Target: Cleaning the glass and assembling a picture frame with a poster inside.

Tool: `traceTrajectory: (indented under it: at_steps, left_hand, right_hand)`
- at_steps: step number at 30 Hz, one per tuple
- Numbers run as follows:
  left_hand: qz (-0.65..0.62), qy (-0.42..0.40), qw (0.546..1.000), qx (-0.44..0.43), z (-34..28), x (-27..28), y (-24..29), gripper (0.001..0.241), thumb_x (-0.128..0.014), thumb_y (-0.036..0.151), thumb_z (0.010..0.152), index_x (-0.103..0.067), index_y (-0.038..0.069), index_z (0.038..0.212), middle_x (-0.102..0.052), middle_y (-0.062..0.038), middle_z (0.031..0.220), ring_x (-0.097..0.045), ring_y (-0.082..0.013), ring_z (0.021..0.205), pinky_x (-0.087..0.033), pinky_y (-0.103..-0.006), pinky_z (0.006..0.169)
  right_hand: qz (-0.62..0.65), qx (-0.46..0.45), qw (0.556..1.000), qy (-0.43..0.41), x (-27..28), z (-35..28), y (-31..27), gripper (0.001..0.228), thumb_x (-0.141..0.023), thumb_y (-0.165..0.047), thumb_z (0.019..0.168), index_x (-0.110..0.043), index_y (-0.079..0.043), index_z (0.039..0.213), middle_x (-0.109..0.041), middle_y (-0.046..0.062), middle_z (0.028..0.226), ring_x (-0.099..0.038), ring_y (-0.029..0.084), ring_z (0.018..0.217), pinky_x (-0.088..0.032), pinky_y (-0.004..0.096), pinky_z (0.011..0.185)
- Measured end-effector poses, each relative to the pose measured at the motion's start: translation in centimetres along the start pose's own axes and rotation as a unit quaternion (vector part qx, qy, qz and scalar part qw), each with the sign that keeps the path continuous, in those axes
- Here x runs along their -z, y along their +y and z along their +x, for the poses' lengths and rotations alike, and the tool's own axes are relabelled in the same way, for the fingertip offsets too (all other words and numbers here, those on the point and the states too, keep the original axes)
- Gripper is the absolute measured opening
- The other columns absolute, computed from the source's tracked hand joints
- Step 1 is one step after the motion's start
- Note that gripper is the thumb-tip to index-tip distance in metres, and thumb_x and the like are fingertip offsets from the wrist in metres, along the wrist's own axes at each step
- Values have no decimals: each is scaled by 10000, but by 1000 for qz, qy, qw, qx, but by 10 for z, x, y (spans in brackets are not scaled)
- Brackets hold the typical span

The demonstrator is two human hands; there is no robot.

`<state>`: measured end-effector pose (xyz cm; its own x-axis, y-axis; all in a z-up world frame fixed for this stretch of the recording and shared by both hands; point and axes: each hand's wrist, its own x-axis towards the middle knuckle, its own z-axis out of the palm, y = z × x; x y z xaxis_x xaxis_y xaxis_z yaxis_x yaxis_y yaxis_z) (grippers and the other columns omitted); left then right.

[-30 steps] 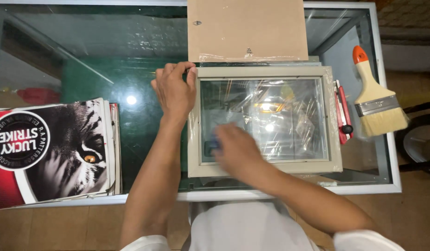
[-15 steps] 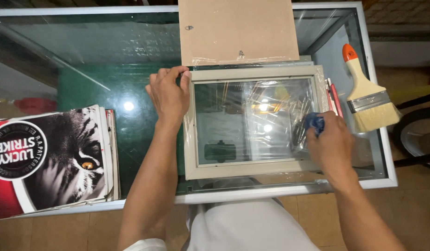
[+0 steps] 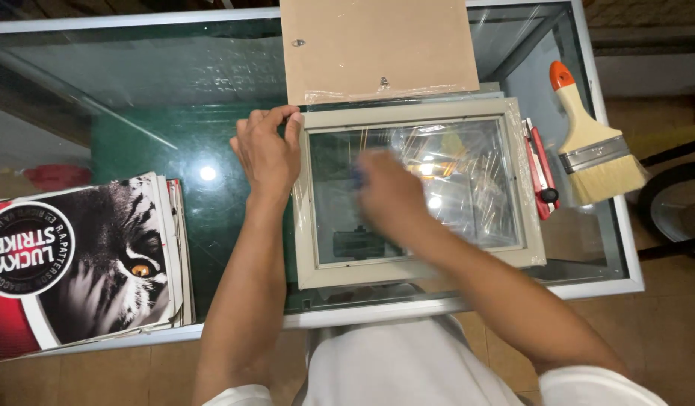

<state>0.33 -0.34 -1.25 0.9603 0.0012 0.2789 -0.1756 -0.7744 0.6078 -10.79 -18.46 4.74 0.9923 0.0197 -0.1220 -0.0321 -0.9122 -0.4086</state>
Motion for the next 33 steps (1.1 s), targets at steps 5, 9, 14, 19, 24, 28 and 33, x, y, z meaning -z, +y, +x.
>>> traceTrajectory:
  at_steps: [5, 9, 14, 19, 24, 28, 33]
  left_hand:
    - [-1, 5, 1000, 10, 1, 3, 2, 62, -723, 382, 980, -751, 356, 1029, -624, 56, 943, -590, -238, 1012, -411, -422, 896]
    - [-2, 7, 1000, 16, 1, 3, 6, 78, -718, 399, 976, -751, 347, 1023, -633, 57, 940, -596, -225, 1011, -413, -415, 893]
    - [-2, 6, 1000, 7, 1, 2, 3, 90, -713, 399, 982, -762, 335, 1022, -648, 49, 948, -601, -231, 1006, -410, -422, 884]
    - [16, -6, 1000, -1, 1, 1, 0, 104, -714, 428, 980, -755, 362, 1049, -635, 42, 951, -594, -254, 1020, -422, -432, 901]
    - [0, 4, 1000, 0, 0, 0, -1, 81, -738, 392, 981, -753, 349, 1047, -633, 62, 935, -595, -238, 1019, -412, -427, 894]
    - [-9, 20, 1000, 0, 0, -3, -2, 85, -747, 383, 975, -762, 341, 1048, -641, 72, 924, -600, -211, 1005, -400, -408, 891]
    - [-19, 38, 999, -8, -1, -6, -7, 146, -793, 374, 929, -766, 326, 1065, -664, 54, 917, -616, -223, 993, -421, -422, 891]
  right_hand:
    - [-40, -196, 978, 61, 47, -48, 96, 353, -623, -226, 900, -619, -102, 1231, -660, 208, 1165, -663, 499, 1072, -508, 626, 923]
    - [-93, -242, 960, 103, 43, -65, 107, 307, -639, -250, 903, -634, -66, 1149, -690, 224, 1032, -701, 498, 967, -537, 608, 846]
    - [-5, -286, 958, -28, -20, -21, 26, 362, -664, -279, 841, -594, -239, 1195, -731, 124, 1002, -749, 410, 921, -586, 526, 795]
    - [-5, 108, 993, 40, -39, 13, -33, 355, -715, -188, 800, -552, -86, 1099, -622, 202, 991, -708, 507, 805, -566, 601, 702]
    - [2, -117, 992, 41, 36, -10, 46, 256, -647, -124, 877, -638, -55, 1123, -656, 234, 1059, -673, 506, 1036, -522, 622, 882]
    - [-99, -213, 962, 137, 51, -40, 137, 291, -670, -188, 916, -629, -20, 1150, -650, 256, 1047, -669, 535, 975, -514, 640, 824]
    - [-57, -204, 971, 112, 23, -6, 80, 242, -676, -159, 887, -651, -29, 1090, -674, 242, 1006, -691, 520, 961, -538, 607, 830]
